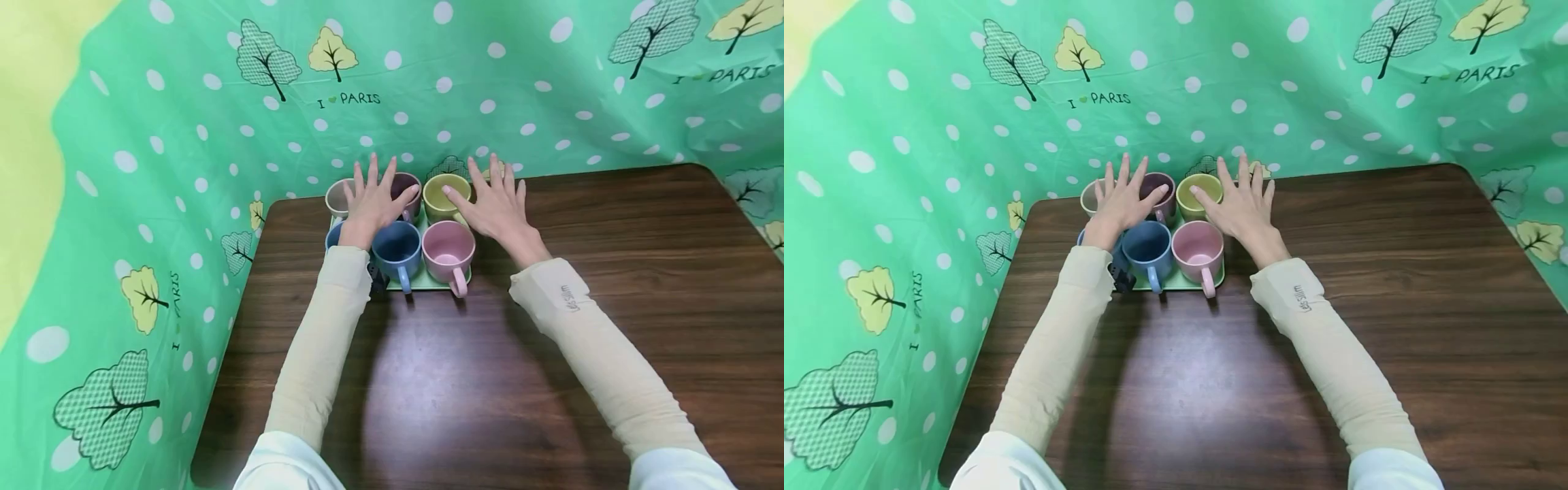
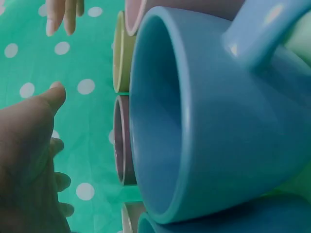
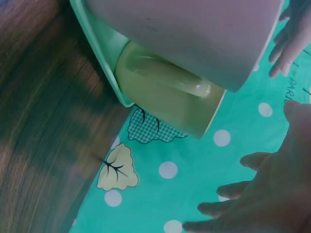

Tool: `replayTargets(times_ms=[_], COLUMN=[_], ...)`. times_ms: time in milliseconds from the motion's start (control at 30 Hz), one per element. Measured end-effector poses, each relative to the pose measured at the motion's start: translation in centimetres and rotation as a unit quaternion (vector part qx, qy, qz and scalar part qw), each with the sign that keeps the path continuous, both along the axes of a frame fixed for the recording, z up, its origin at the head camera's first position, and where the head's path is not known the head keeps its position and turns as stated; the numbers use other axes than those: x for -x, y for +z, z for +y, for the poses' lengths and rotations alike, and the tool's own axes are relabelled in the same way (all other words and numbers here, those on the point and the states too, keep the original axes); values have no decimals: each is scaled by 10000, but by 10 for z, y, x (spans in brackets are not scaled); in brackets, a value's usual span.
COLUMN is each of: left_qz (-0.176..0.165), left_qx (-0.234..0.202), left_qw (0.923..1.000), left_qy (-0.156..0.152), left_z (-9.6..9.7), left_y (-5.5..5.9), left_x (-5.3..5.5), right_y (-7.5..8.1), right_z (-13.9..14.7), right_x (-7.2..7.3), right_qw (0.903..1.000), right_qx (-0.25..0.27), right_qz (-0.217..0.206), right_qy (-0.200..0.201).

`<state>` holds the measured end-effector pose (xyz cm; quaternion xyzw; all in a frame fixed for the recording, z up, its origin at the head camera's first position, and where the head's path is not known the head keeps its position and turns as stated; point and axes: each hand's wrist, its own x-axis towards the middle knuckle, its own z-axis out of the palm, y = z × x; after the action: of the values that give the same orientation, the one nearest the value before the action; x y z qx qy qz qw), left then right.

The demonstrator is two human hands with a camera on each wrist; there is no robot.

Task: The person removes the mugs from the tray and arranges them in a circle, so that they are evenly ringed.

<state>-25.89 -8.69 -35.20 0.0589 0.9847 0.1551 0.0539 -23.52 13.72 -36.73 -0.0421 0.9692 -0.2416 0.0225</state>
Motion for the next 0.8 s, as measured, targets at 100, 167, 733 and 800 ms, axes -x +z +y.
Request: replayTargets(times_ms=[100,167,733,800], left_qz=[121,265,1459,1174], left_qx=[-310,-528,-2464,-2388], left_qw=[9994,9983,9494,9542], left_qy=[-7,26,1291,1364], left_z=[-5,-10,-98,-108], left_y=[2,5,-6,-16], left_x=[-1,-3,-37,-41], right_y=[0,-1,-3,-2], right_z=[0,0,7,8], right_x=[-2,-4,-28,-31], right_qw=[9990,9962,9723,9722], right_qx=[383,695,1841,1852], right_qz=[99,287,895,850], right_qy=[232,443,1127,1155])
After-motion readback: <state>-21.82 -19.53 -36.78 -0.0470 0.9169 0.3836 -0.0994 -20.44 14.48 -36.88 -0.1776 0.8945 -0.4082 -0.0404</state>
